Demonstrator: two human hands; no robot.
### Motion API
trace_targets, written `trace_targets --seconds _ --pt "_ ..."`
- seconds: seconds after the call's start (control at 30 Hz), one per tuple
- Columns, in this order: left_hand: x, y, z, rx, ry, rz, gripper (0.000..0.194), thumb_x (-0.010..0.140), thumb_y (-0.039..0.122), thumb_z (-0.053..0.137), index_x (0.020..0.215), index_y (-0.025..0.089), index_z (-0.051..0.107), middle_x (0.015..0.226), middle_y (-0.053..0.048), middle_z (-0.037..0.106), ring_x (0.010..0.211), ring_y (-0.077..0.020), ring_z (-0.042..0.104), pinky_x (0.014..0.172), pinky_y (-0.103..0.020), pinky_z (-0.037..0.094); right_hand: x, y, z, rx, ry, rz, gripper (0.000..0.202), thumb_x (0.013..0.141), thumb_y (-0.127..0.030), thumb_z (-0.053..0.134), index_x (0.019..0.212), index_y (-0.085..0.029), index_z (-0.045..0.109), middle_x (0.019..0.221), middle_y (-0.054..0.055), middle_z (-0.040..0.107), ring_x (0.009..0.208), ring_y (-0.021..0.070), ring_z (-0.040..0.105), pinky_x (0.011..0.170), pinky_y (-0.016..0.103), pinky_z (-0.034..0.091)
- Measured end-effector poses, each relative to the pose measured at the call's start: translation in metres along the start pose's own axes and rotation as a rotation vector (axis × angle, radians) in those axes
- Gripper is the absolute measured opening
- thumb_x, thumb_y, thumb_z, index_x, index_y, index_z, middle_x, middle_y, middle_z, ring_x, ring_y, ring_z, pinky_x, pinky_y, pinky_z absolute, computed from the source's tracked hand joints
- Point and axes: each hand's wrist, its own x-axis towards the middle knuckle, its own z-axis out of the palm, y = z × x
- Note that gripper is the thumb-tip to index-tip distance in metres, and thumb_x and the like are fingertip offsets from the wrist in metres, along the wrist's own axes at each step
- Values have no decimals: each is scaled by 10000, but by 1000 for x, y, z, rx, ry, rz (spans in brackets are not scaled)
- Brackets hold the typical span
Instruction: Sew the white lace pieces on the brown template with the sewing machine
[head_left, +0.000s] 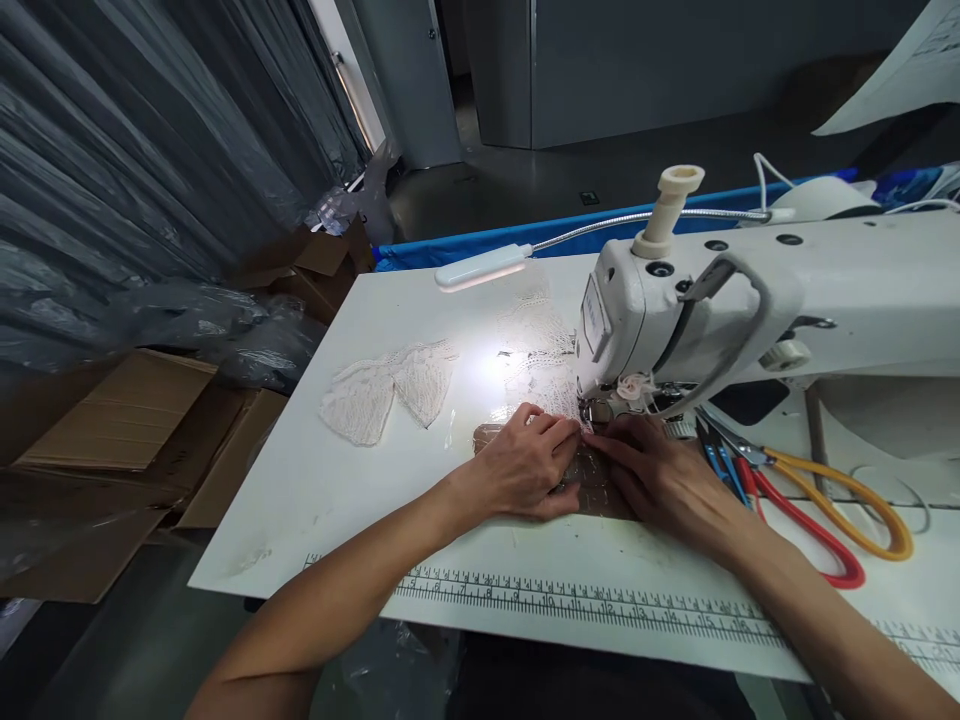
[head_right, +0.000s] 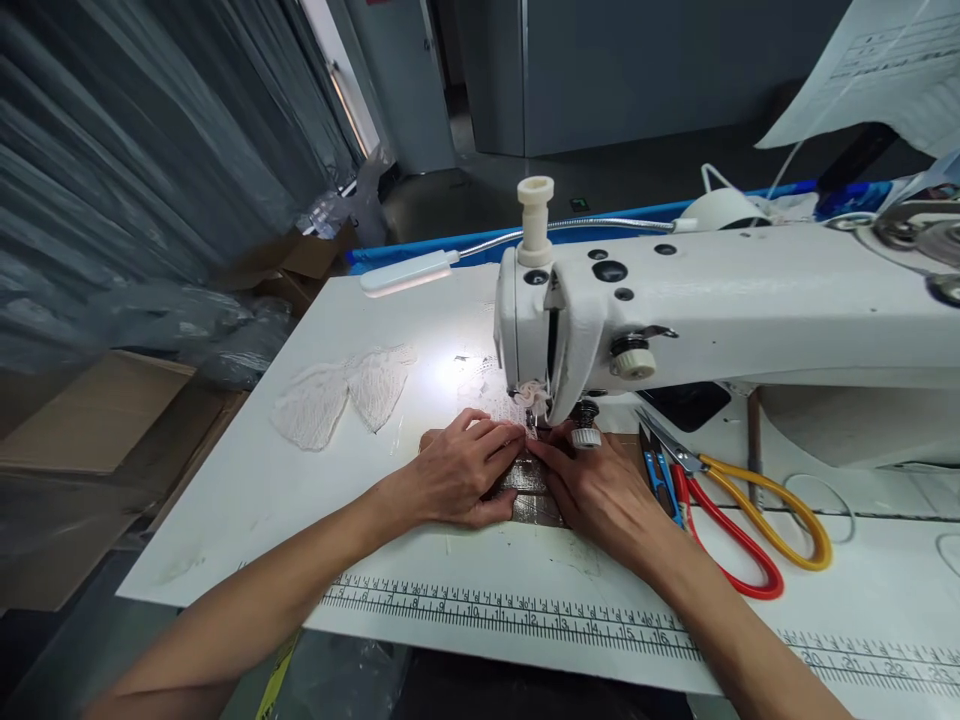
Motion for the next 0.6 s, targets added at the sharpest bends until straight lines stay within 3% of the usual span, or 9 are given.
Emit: trace_targets --seconds 0.27,0.6 --pt "3 -3 -3 -24 -15 -20 472 893 437 470 1146 53 575 1183 -164 577 983 -268 565 872 -442 439 4 -3 5 -66 38 -32 416 905 -147 404 1262 -121 616 1032 200 634 969 330 599 799 483 531" --pt "7 -7 -6 -52 -33 -50 513 885 452 460 1173 44 572 1226 -176 553 1037 -278 543 873 -423 420 7 -7 8 -204 84 -14 414 879 -114 383 1217 -94 622 1045 224 627 926 354 595 718 488 536"
